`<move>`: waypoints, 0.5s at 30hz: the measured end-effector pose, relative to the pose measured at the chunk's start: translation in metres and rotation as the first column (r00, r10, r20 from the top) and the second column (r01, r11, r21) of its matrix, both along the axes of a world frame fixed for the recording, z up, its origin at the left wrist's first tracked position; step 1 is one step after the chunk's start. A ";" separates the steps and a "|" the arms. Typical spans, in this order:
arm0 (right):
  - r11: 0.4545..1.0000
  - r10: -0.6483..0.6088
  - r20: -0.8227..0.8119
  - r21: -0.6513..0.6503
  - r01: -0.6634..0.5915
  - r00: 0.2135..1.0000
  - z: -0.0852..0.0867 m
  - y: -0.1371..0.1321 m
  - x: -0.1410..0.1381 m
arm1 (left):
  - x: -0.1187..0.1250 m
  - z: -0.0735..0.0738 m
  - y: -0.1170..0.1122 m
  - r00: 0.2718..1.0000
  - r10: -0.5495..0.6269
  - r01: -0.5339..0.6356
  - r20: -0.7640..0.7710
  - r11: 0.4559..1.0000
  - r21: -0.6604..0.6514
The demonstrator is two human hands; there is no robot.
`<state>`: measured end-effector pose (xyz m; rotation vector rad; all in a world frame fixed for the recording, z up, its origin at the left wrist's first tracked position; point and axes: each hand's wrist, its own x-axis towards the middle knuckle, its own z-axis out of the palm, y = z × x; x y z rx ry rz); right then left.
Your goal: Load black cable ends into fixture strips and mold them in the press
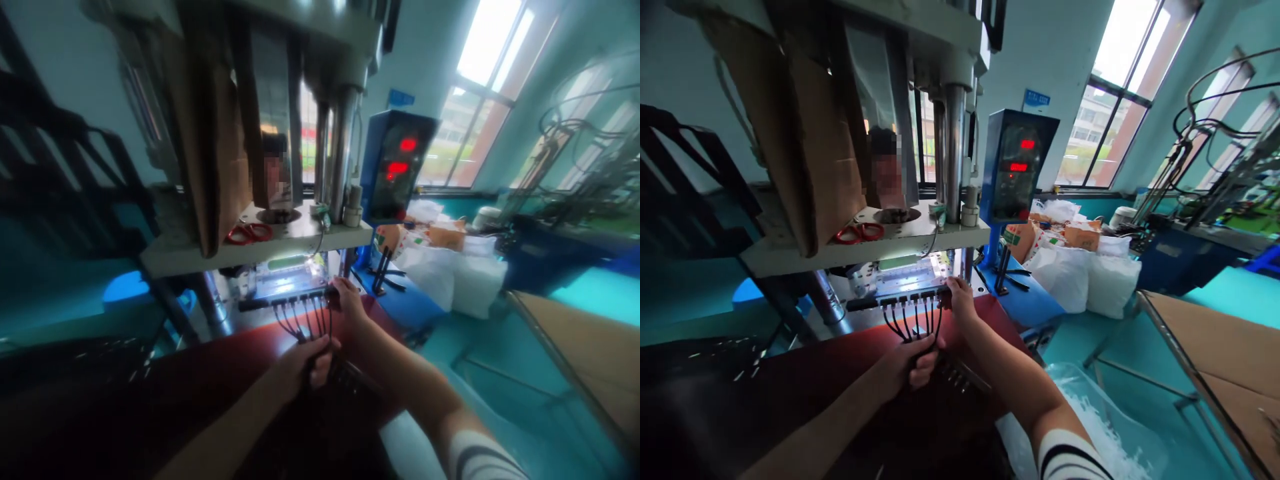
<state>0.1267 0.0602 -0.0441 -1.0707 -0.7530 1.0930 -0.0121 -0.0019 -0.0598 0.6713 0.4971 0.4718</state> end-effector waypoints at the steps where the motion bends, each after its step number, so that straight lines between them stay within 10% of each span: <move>1: 1.000 -0.020 -0.015 0.001 0.020 1.000 0.000 -0.005 0.005 | 0.001 0.003 -0.003 1.000 -0.009 0.009 0.005 1.000 -0.014; 7: 0.989 -0.146 -0.104 -0.011 0.145 0.984 -0.013 -0.022 0.039 | 0.009 0.010 -0.048 0.969 -0.165 0.184 -0.185 0.979 0.090; 11: 0.968 -0.252 -0.114 -0.030 0.250 0.961 -0.020 -0.034 0.078 | 0.010 0.017 -0.094 0.838 -0.456 0.538 -0.300 0.782 0.315; 15: 0.940 -0.342 -0.042 -0.023 0.341 0.939 -0.036 -0.059 0.117 | 0.015 0.027 -0.094 0.909 -0.354 0.408 -0.221 0.865 0.292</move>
